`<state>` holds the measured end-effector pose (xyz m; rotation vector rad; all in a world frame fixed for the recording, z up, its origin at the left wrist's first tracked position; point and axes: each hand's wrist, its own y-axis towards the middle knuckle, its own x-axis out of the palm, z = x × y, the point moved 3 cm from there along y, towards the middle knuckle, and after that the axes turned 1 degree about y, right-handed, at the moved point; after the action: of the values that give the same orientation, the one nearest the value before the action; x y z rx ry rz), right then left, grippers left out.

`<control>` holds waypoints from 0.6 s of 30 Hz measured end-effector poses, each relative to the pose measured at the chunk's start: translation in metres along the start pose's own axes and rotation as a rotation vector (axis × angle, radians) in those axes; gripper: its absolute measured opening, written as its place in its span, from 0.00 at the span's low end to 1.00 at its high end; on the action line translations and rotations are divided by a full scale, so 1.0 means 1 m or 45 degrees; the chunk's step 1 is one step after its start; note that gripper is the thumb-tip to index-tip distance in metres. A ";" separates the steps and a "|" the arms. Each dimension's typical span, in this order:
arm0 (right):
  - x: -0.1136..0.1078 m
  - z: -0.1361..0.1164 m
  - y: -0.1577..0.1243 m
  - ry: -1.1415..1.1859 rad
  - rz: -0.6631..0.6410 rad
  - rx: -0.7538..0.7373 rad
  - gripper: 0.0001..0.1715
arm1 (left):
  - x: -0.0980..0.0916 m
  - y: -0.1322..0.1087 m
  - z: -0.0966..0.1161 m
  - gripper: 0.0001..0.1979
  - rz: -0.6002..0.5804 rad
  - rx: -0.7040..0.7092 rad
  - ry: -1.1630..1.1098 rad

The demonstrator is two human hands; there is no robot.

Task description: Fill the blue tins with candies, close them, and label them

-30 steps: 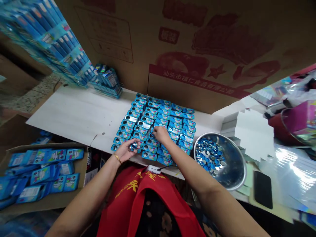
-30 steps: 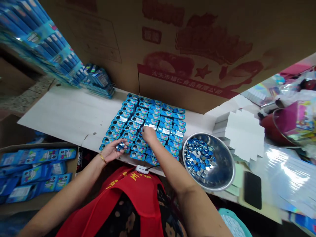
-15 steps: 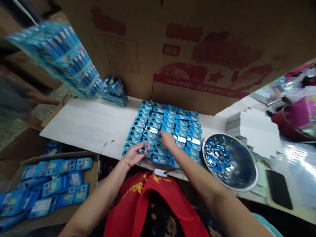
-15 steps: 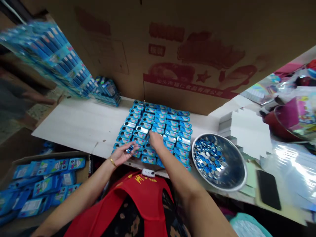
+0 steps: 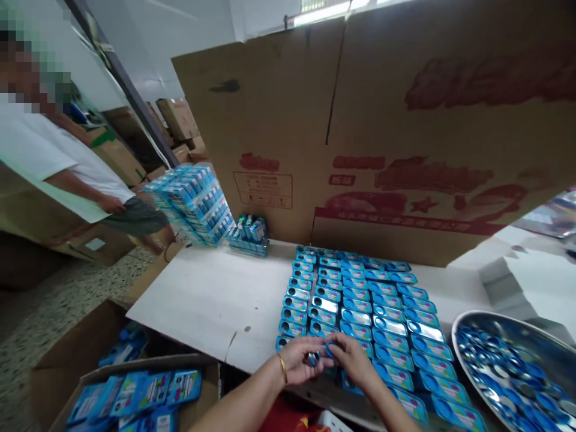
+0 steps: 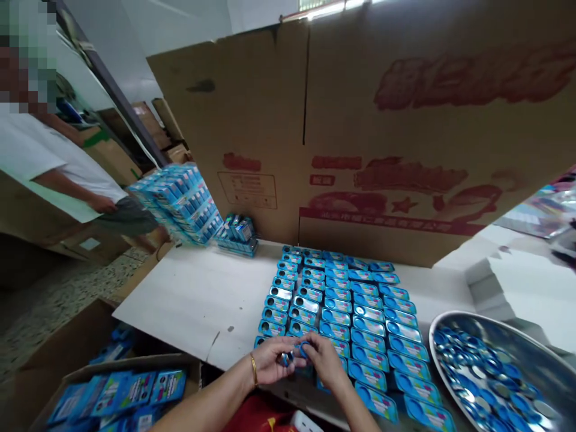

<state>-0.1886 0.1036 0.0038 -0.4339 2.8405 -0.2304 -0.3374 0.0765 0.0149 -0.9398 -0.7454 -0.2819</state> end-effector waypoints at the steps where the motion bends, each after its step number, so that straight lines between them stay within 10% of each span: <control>1: -0.008 0.006 0.000 0.060 0.058 0.077 0.08 | -0.003 0.001 -0.001 0.13 0.085 0.022 -0.027; 6: -0.071 0.011 -0.008 -0.375 0.487 0.231 0.13 | -0.011 -0.009 0.003 0.07 0.356 0.157 -0.014; 18: -0.046 0.005 0.024 -1.177 -0.030 0.458 0.16 | -0.004 -0.003 -0.009 0.10 0.421 0.239 0.047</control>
<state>-0.1512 0.1398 0.0050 -0.3640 1.8451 -0.4071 -0.3374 0.0676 0.0108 -0.8607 -0.5605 0.0606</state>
